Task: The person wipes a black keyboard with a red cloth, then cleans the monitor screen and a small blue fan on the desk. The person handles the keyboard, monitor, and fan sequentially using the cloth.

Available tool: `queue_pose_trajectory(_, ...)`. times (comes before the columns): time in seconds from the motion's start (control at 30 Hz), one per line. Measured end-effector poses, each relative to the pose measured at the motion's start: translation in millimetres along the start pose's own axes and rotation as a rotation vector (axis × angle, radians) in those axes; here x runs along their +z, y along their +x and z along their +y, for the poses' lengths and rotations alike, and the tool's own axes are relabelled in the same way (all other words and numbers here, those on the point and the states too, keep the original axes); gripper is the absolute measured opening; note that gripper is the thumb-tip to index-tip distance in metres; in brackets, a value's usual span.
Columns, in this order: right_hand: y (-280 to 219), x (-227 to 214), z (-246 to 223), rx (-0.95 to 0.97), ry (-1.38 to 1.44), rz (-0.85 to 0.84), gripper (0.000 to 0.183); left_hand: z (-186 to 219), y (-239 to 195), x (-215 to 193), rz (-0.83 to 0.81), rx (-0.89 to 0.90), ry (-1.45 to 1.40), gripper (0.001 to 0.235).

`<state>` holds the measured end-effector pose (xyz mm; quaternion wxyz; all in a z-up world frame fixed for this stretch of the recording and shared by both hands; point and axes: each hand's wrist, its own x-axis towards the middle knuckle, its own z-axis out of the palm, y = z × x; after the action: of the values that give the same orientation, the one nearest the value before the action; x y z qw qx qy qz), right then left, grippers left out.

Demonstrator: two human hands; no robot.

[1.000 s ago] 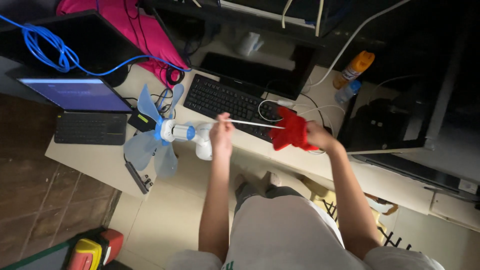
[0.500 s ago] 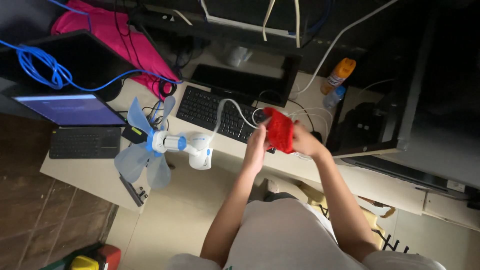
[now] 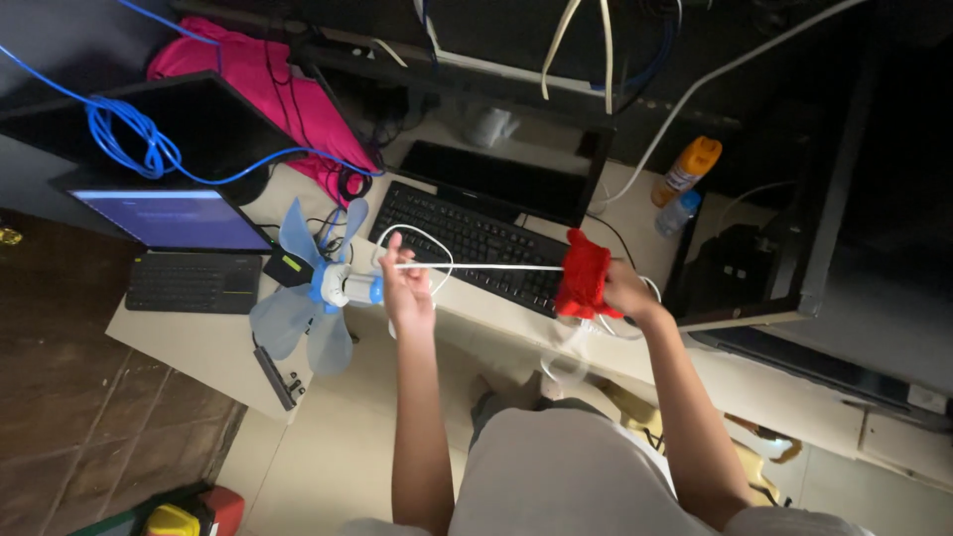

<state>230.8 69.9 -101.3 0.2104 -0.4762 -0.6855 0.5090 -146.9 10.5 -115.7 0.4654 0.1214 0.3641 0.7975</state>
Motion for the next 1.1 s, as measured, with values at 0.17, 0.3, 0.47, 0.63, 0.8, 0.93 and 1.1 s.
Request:
queue_pose_trajectory(0.17, 8, 4, -13, -0.122, 0.117, 0.006, 0.033, -22, -53, 52, -0.170, -0.133, 0.020, 0.068)
queue_pose_trajectory(0.3, 3, 7, -85, -0.553, 0.025, -0.053, 0.033, -51, -93, 98, -0.401, -0.245, 0.515, 0.069)
queue_pose_trajectory(0.47, 10, 11, -96, -0.646, -0.150, -0.044, 0.019, -30, -101, 133, -0.473, -0.096, 0.498, 0.060)
queue_pose_trajectory(0.63, 15, -12, -75, -0.499, -0.250, 0.003, 0.015, 40, -68, 137, -0.240, 0.120, 0.552, 0.045)
queue_pose_trajectory(0.8, 9, -34, -45, -0.181, -0.390, 0.182, 0.018, 79, -41, 66, -0.073, 0.234, 0.277, 0.062)
queue_pose_trajectory(0.93, 3, -36, -49, -0.207, -0.317, 0.317, 0.015, 54, -56, 67, -0.099, 0.117, 0.231, 0.074)
queue_pose_trajectory(1.1, -24, -43, -132, -0.435, -0.046, 0.335, 0.036, 12, -85, 114, -0.413, -0.119, 0.490, 0.070)
